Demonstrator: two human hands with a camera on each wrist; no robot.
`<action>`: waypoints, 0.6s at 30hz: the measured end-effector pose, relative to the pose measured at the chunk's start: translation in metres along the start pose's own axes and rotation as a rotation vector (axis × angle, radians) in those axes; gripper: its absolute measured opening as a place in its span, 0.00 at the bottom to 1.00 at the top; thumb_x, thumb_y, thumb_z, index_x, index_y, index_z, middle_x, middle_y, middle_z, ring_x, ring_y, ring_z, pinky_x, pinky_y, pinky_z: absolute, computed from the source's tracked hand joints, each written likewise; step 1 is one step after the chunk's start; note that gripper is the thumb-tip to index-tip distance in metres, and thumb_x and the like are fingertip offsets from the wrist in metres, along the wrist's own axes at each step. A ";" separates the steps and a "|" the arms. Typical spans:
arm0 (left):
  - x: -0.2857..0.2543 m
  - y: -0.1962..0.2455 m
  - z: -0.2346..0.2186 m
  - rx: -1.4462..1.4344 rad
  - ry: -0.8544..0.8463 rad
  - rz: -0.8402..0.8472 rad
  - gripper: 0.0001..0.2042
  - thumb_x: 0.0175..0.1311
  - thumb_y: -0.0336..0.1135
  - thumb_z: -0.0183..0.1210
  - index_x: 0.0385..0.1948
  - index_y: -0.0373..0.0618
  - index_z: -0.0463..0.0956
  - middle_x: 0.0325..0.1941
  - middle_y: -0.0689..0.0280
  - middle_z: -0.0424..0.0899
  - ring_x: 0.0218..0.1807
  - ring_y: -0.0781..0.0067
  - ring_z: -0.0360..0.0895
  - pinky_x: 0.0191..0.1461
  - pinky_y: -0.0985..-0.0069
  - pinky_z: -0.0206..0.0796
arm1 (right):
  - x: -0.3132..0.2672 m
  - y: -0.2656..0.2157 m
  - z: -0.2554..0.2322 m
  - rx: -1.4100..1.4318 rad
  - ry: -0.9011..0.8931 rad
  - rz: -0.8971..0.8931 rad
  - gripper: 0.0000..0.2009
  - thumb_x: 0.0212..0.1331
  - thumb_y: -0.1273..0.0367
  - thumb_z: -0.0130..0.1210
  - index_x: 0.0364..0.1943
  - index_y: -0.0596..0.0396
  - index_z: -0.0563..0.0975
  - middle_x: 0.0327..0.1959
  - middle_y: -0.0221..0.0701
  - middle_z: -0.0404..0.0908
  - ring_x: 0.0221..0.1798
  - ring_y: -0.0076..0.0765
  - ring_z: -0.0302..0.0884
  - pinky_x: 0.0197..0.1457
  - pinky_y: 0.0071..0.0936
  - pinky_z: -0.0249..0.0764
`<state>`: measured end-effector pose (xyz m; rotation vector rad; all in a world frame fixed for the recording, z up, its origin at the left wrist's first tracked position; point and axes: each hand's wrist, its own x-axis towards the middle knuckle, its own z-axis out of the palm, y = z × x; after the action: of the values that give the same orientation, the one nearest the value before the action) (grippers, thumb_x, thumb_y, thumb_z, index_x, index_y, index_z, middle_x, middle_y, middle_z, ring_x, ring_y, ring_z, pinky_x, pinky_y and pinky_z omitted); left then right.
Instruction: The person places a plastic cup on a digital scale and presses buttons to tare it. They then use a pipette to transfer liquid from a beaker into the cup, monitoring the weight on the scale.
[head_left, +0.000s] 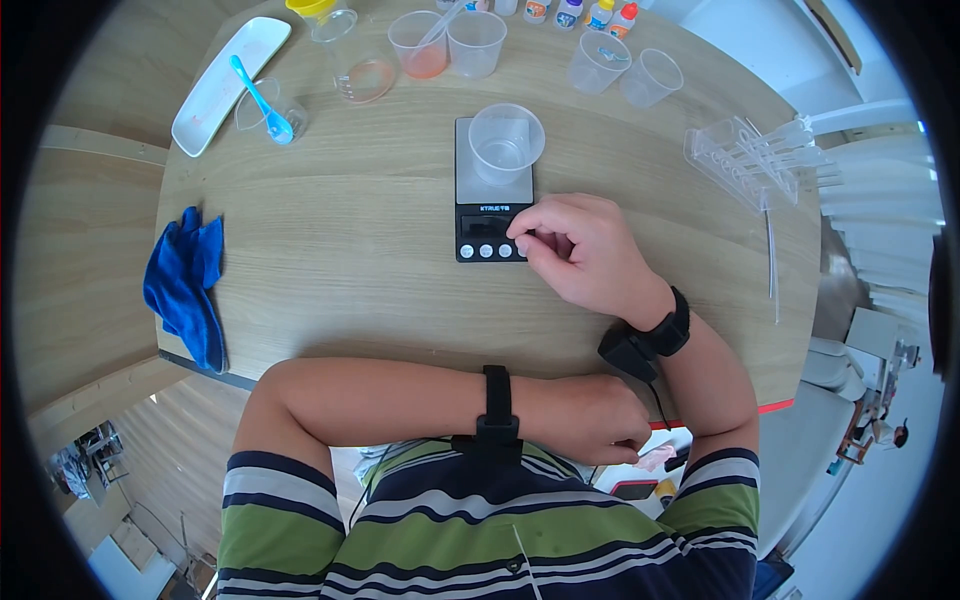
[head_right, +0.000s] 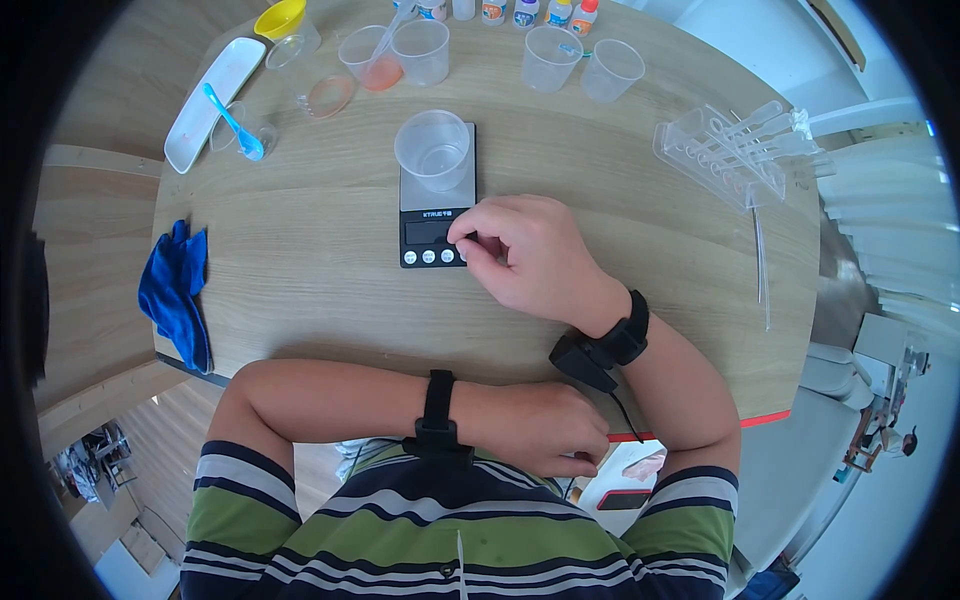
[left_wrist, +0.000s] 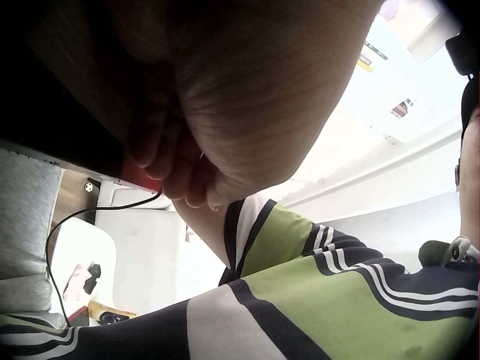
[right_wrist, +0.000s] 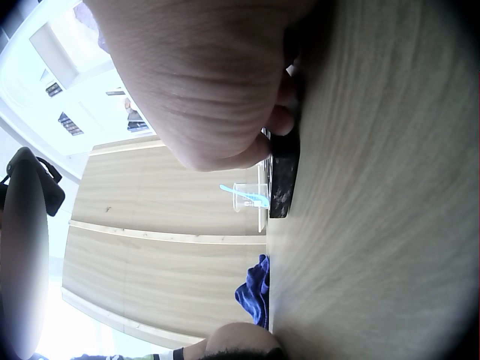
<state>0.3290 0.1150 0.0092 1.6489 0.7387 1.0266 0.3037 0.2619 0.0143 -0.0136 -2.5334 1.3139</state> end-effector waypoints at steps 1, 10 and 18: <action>0.000 0.000 0.000 -0.002 0.004 0.005 0.07 0.70 0.32 0.66 0.39 0.39 0.89 0.36 0.54 0.89 0.40 0.47 0.86 0.47 0.53 0.77 | 0.000 0.000 0.000 -0.001 0.003 -0.009 0.06 0.60 0.76 0.70 0.39 0.51 0.87 0.24 0.29 0.80 0.24 0.34 0.76 0.30 0.35 0.70; 0.000 -0.002 0.002 0.009 0.005 0.010 0.07 0.70 0.32 0.66 0.40 0.40 0.89 0.36 0.54 0.89 0.40 0.47 0.86 0.47 0.54 0.77 | 0.000 0.001 0.000 -0.009 0.003 -0.013 0.06 0.60 0.76 0.70 0.39 0.51 0.87 0.24 0.29 0.80 0.24 0.34 0.76 0.30 0.35 0.70; 0.000 -0.002 0.002 0.024 0.005 0.008 0.07 0.70 0.33 0.66 0.39 0.40 0.89 0.35 0.54 0.89 0.40 0.47 0.86 0.47 0.54 0.77 | -0.001 0.002 0.000 -0.005 -0.003 -0.010 0.06 0.60 0.76 0.69 0.39 0.51 0.87 0.23 0.29 0.80 0.24 0.34 0.75 0.29 0.34 0.70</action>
<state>0.3308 0.1150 0.0072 1.6717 0.7510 1.0314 0.3040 0.2628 0.0126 -0.0008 -2.5360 1.3045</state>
